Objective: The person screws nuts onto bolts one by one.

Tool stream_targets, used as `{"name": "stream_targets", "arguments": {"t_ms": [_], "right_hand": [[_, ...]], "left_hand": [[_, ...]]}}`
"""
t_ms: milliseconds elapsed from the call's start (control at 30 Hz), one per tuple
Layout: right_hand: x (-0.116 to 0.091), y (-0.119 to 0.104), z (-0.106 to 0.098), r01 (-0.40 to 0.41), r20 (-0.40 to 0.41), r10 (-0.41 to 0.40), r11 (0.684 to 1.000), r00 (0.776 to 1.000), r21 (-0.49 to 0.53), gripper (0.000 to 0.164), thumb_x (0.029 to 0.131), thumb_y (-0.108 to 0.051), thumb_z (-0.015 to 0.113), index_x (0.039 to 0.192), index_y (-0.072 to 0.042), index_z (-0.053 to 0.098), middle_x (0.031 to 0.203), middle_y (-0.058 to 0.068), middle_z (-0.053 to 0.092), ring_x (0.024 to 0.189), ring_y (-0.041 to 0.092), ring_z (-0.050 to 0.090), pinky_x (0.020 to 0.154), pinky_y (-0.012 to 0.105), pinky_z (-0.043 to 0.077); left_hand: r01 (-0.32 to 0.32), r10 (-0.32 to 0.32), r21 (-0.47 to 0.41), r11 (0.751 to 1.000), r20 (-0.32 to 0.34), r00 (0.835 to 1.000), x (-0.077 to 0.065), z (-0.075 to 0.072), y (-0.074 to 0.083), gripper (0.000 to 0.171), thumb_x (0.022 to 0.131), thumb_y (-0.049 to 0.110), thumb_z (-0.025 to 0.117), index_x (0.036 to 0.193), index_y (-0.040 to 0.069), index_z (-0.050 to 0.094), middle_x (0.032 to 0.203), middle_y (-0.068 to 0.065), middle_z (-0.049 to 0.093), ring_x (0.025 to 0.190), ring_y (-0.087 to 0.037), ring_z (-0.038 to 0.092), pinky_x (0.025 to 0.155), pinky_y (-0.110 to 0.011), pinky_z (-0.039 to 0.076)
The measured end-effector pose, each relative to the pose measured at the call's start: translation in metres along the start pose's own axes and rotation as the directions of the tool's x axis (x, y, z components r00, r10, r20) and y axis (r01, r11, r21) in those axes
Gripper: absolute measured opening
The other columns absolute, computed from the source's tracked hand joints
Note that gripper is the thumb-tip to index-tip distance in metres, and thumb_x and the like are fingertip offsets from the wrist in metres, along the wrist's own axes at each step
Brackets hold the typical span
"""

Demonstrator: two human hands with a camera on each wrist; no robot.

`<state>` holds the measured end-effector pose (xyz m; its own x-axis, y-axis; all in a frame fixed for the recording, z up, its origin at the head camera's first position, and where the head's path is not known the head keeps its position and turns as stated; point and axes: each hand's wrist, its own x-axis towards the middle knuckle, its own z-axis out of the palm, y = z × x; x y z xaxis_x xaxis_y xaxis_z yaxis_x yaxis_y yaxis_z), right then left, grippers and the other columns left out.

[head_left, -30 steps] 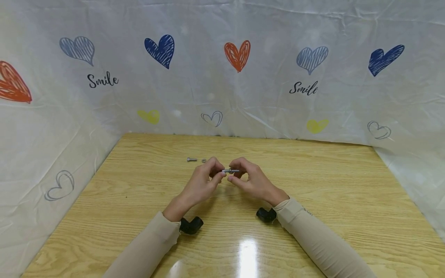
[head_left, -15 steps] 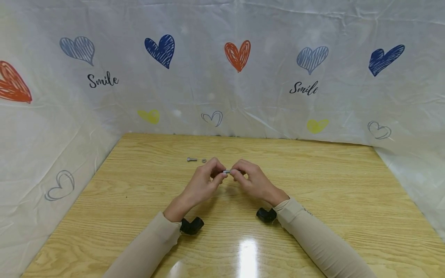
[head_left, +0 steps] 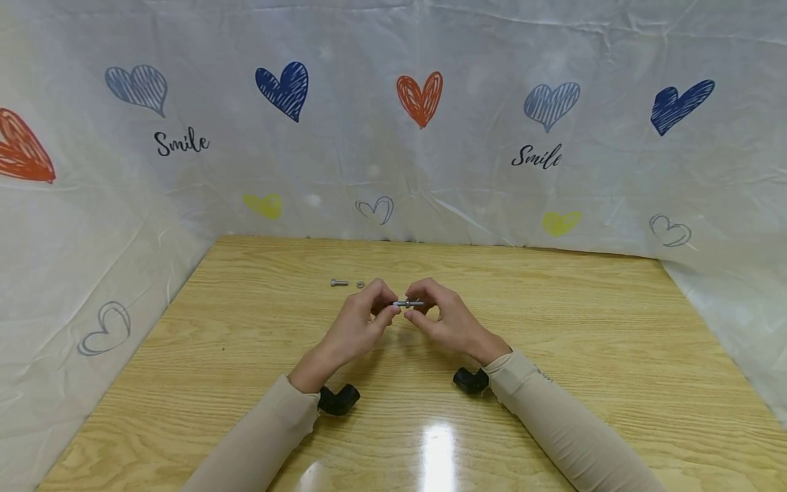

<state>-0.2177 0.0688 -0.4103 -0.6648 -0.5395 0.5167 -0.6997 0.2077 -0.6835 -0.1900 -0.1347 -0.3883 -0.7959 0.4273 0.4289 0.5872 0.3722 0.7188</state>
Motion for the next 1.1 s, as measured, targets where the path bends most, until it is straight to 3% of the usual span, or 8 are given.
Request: {"name": "stream_targets", "arguments": {"t_ms": [167, 367, 600, 733, 867, 1100], "right_hand": [[0.0002, 0.0009, 0.0003, 0.045, -0.002, -0.045, 0.999, 0.999, -0.005, 0.019, 0.093, -0.004, 0.061, 0.111, -0.007, 0.056, 0.103, 0.004, 0.061, 0.088, 0.014, 0.062, 0.077, 0.031, 0.052], [-0.0001, 0.0027, -0.0005, 0.051, 0.01, -0.05, 0.998, 0.999, -0.047, 0.009, 0.098, -0.011, 0.055, 0.106, -0.01, 0.06, 0.096, 0.001, 0.061, 0.081, 0.008, 0.058, 0.074, 0.027, 0.05], [-0.0005, 0.0043, -0.0007, 0.042, 0.022, -0.04, 0.995, 0.999, -0.09, 0.022, 0.102, -0.019, 0.048, 0.097, -0.005, 0.063, 0.087, -0.002, 0.057, 0.075, 0.007, 0.055, 0.067, 0.027, 0.048], [-0.0012, 0.0038, -0.0006, 0.009, 0.02, -0.008, 0.998, 1.0, -0.065, 0.015, 0.1, -0.021, 0.053, 0.106, -0.009, 0.061, 0.096, -0.005, 0.059, 0.08, 0.007, 0.057, 0.071, 0.028, 0.049], [-0.0009, 0.0002, -0.0009, -0.005, 0.011, 0.006, 1.0, 1.0, -0.026, 0.022, 0.095, -0.021, 0.062, 0.115, -0.012, 0.056, 0.105, -0.004, 0.061, 0.085, 0.009, 0.06, 0.075, 0.03, 0.051], [0.0003, -0.0014, -0.0008, 0.051, -0.002, -0.051, 0.999, 0.999, -0.012, 0.021, 0.093, -0.009, 0.063, 0.113, -0.009, 0.054, 0.103, -0.001, 0.061, 0.087, 0.009, 0.061, 0.075, 0.027, 0.052]], "left_hand": [[-0.003, 0.003, -0.005, 1.0, -0.004, 1.0, -0.0001, 0.0003, 0.0, 0.004, 0.095, 0.005, 0.058, 0.096, 0.008, 0.055, 0.078, 0.001, 0.057, 0.064, -0.012, 0.052, 0.059, -0.031, 0.046], [0.005, -0.005, 0.001, 1.0, -0.003, 1.0, -0.0002, 0.0002, 0.001, 0.004, 0.095, 0.007, 0.058, 0.096, 0.009, 0.055, 0.078, 0.002, 0.057, 0.065, -0.011, 0.053, 0.059, -0.031, 0.046], [-0.002, 0.002, 0.0, 1.0, 0.008, 1.0, 0.0003, -0.0002, 0.0019, 0.005, 0.095, 0.006, 0.058, 0.096, 0.008, 0.054, 0.079, 0.001, 0.057, 0.064, -0.011, 0.053, 0.059, -0.031, 0.047], [0.007, -0.007, -0.005, 1.0, 0.005, 1.0, -0.0001, 0.0002, 0.0016, 0.004, 0.095, 0.005, 0.058, 0.096, 0.008, 0.054, 0.079, 0.001, 0.057, 0.065, -0.014, 0.054, 0.06, -0.032, 0.047], [0.006, -0.006, 0.004, 1.0, 0.001, 1.0, -0.0005, 0.0, 0.0013, 0.004, 0.095, 0.006, 0.058, 0.096, 0.008, 0.054, 0.079, 0.003, 0.057, 0.066, -0.014, 0.054, 0.06, -0.03, 0.047], [0.004, -0.004, 0.011, 1.0, 0.001, 1.0, -0.0004, -0.0004, 0.001, 0.004, 0.095, 0.005, 0.058, 0.097, 0.006, 0.054, 0.079, 0.003, 0.057, 0.065, -0.01, 0.053, 0.059, -0.028, 0.046]]}}
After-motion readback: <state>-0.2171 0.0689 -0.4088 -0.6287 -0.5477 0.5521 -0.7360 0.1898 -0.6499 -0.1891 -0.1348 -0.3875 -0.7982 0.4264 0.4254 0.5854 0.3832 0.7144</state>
